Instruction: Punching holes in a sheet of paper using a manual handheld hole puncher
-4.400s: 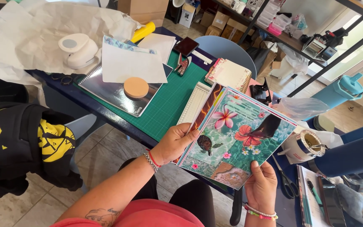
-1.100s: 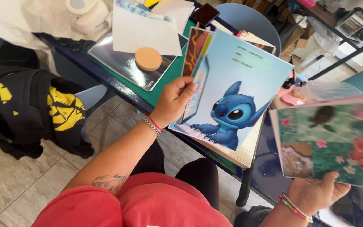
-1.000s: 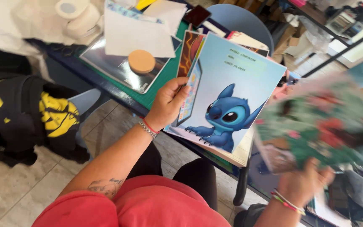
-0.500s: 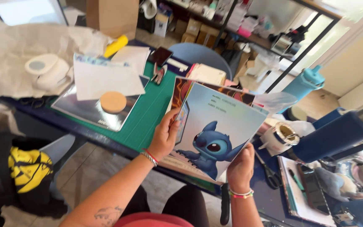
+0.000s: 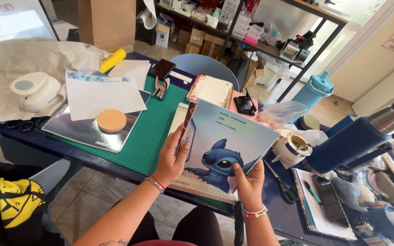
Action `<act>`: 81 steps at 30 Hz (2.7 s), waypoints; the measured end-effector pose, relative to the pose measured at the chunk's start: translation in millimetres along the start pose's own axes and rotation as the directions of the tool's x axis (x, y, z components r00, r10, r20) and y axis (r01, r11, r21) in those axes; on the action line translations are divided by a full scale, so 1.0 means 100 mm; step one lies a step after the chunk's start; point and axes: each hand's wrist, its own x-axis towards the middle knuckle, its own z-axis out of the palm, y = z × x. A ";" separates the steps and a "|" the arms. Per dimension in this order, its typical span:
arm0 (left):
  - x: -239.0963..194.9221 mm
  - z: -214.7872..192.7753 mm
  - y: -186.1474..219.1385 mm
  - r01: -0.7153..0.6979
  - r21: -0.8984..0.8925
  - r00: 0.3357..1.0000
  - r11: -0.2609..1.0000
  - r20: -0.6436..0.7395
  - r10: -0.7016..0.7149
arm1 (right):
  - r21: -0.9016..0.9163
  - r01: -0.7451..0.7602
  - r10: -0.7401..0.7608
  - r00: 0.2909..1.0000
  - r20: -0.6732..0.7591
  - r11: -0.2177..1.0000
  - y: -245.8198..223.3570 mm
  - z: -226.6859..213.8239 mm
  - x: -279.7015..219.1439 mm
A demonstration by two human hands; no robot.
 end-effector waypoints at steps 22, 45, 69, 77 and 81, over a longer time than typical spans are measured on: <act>-0.19 0.07 0.03 0.195 -0.230 0.962 0.953 -0.144 -0.232 | 0.034 0.125 -0.126 0.991 0.035 0.992 -0.13 0.18 0.05; -0.28 0.06 0.05 0.345 -0.053 0.939 0.937 0.038 -0.343 | -0.169 -0.109 0.126 0.988 0.088 0.979 0.10 0.03 -0.03; 1.13 -2.77 -3.88 0.373 0.923 0.697 -0.094 -0.345 -0.629 | -0.069 -0.569 0.565 0.822 -0.072 0.819 0.60 -0.07 0.14; 1.79 -2.48 -2.22 0.054 0.927 0.987 0.370 0.007 -0.161 | 0.125 -0.599 0.602 0.798 0.017 0.791 0.02 0.20 0.02; 1.97 -2.23 -1.25 -0.230 0.669 0.949 0.707 -0.008 0.316 | 0.089 -0.568 0.569 0.822 0.023 0.818 0.06 0.15 0.02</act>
